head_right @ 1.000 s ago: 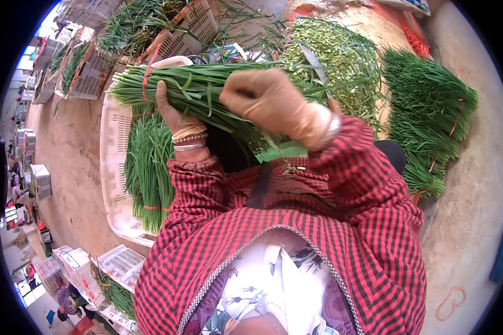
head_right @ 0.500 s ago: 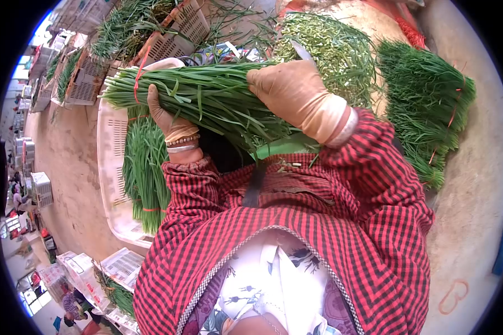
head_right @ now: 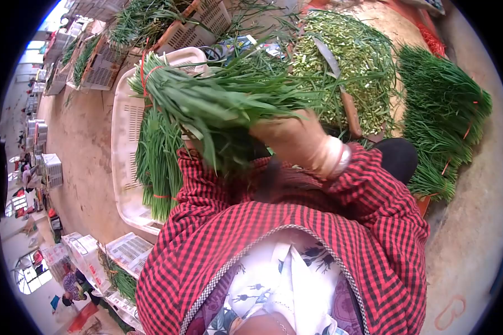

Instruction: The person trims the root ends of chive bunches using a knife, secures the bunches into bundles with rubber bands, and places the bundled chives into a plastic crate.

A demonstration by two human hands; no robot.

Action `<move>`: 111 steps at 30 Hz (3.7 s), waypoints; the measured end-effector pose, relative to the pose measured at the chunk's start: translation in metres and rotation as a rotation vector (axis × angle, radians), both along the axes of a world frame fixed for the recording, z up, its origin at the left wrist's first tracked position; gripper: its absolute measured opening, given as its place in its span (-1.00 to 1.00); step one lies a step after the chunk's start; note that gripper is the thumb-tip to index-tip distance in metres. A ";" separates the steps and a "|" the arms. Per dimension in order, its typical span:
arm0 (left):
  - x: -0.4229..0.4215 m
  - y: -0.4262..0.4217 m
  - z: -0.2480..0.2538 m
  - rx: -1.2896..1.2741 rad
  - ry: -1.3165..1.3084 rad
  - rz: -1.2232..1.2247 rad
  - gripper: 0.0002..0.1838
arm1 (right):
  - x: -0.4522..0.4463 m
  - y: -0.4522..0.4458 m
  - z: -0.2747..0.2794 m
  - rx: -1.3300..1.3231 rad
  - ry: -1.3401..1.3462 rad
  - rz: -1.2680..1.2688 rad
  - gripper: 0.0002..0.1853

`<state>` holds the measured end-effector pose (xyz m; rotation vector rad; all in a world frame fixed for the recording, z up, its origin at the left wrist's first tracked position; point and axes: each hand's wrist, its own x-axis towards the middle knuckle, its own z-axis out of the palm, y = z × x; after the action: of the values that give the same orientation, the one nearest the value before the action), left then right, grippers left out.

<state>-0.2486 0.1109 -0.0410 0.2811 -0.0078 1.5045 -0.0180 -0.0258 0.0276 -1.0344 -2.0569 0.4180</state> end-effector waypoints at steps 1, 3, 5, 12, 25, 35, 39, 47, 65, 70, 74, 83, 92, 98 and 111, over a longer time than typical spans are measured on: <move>0.000 -0.003 0.005 -0.017 0.010 0.009 -0.29 | 0.006 0.006 0.003 -0.034 0.061 -0.017 -0.83; -0.001 -0.007 0.014 -0.053 0.032 0.028 -0.30 | 0.027 0.006 0.029 -0.113 -0.072 -0.094 -0.82; -0.001 -0.013 0.019 -0.074 0.050 0.043 -0.30 | 0.053 0.009 -0.002 -0.168 -0.042 -0.260 -0.71; 0.004 -0.016 0.020 -0.107 0.051 0.035 -0.31 | 0.049 0.005 0.085 -0.440 0.571 -0.044 -0.82; 0.001 -0.022 0.023 -0.125 0.034 0.042 -0.32 | -0.015 0.011 0.051 -0.542 0.087 0.088 -0.86; 0.003 -0.021 0.022 -0.117 0.012 0.042 -0.33 | 0.022 0.013 0.090 -0.315 0.255 0.006 -0.91; 0.003 -0.014 0.022 -0.118 0.016 0.033 -0.33 | -0.009 -0.006 0.111 -0.451 -0.259 0.230 -0.67; 0.005 -0.016 0.021 -0.119 0.021 0.025 -0.34 | -0.025 -0.015 0.070 -0.178 -0.043 0.230 -0.92; 0.005 -0.023 0.022 -0.123 0.003 0.026 -0.36 | -0.020 0.039 0.024 -0.705 0.264 0.071 -0.73; -0.001 -0.024 0.023 -0.105 -0.023 0.023 -0.36 | -0.001 0.036 0.036 -0.596 0.673 -0.073 -0.85; 0.001 -0.024 0.022 -0.095 -0.038 0.015 -0.37 | 0.008 0.043 0.035 -0.287 0.397 -0.095 -0.85; 0.000 -0.021 0.019 -0.047 -0.099 -0.042 -0.37 | -0.037 0.029 0.035 -0.404 0.235 0.012 -0.92; -0.018 -0.008 0.019 -0.057 0.118 0.011 -0.44 | 0.046 0.035 0.012 -0.589 0.613 -0.189 -0.66; -0.017 -0.015 0.024 -0.319 0.268 0.261 -0.45 | 0.080 0.026 -0.013 -0.679 0.735 -0.238 -0.62; -0.023 -0.017 0.020 -0.400 0.274 0.293 -0.41 | 0.061 0.005 0.035 -0.978 0.692 -0.038 -0.69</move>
<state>-0.2712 0.0939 -0.0206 0.1663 0.5675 1.7056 0.0428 -0.0209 0.0627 -1.2046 -1.1591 1.6025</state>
